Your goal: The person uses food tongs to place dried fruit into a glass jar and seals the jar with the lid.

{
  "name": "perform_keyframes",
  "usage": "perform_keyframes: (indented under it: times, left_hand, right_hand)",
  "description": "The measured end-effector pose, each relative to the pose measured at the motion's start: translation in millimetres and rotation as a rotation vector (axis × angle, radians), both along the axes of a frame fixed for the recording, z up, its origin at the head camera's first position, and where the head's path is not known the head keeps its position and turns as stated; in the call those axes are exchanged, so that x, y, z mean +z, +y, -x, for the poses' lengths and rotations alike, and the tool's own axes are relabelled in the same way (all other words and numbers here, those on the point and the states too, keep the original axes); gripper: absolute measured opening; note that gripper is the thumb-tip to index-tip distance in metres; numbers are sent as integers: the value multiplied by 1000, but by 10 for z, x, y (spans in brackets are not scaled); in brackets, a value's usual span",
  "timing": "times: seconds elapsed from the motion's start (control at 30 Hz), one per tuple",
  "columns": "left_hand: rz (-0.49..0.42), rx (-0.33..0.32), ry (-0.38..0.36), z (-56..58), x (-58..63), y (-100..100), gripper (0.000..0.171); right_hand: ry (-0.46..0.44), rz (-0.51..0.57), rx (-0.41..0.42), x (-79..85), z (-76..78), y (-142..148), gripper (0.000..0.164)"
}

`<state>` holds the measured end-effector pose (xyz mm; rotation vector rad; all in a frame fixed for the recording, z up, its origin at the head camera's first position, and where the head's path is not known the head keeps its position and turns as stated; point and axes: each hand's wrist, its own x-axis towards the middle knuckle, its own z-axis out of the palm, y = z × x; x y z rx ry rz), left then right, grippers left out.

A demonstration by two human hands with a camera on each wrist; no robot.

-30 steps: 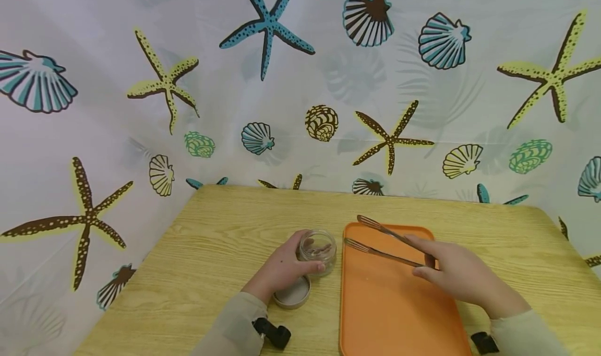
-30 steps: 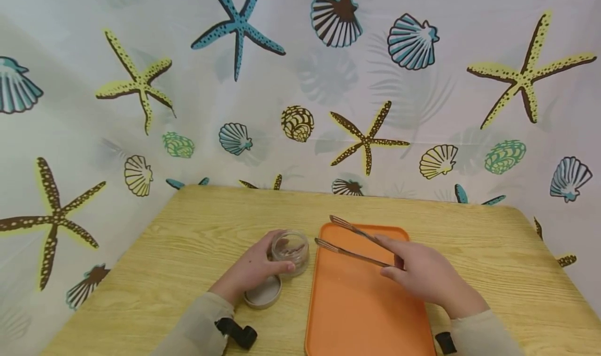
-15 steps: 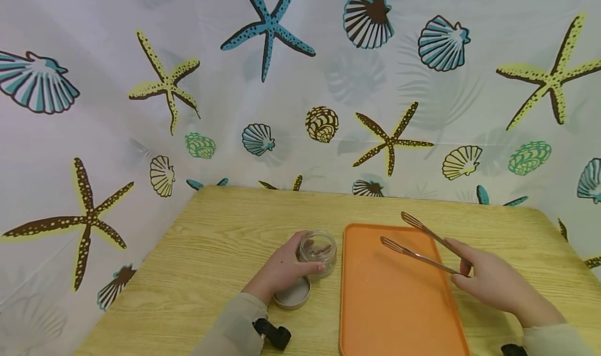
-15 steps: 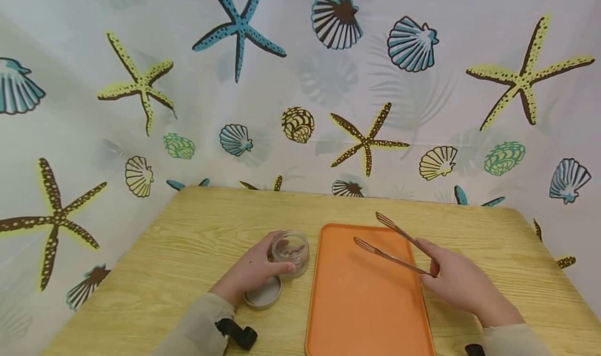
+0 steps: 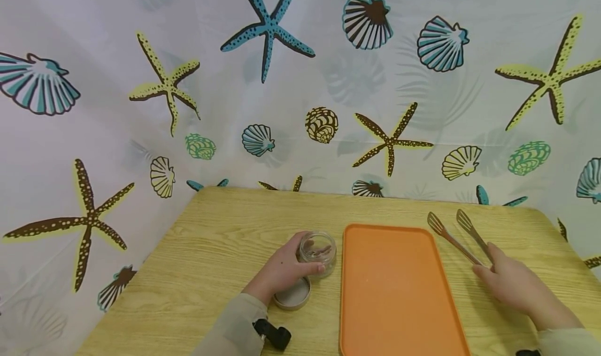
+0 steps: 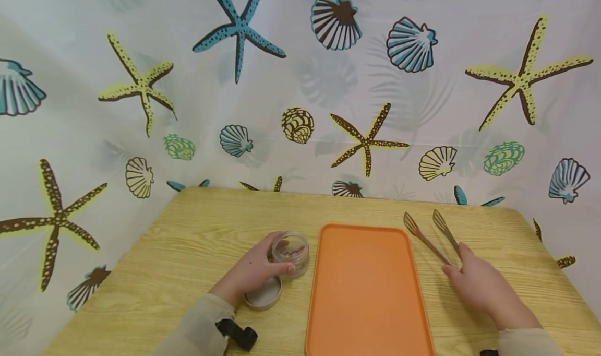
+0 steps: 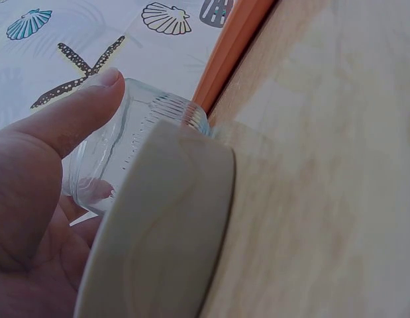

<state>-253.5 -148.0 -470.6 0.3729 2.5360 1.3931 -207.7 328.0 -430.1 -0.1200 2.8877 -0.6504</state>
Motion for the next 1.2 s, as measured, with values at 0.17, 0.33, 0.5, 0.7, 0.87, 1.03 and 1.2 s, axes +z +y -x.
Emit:
perform_keyframes:
  times: [0.17,0.33,0.5,0.7,0.87,1.03,1.2]
  left_hand:
    - [-7,-5,6,10,-7,0,93]
    - [-9,-6,7,14,-10,4,93]
    - [-9,-5,7,21,-15,0,93]
    - [-8,-7,5,22,-20,1,92]
    - [1,-5,3,27,-24,11,94]
    - [5,1,6,23,-20,15,95]
    - [-2,-1,7,17,-10,20,95]
  right_hand:
    - [-23,-39,-19,-27,1,44,91]
    - [-44,-71,-8,-79,-10,47,95]
    - [-58,-142,3,-113,-35,14,100]
    - [-82,-180,13,-120,-68,-10,105]
    - [-71,-180,12,-139,-83,-7,107]
    - [-90,-177,8,-131,-94,-18,112]
    - [-126,-170,-5,-124,-102,-16,118]
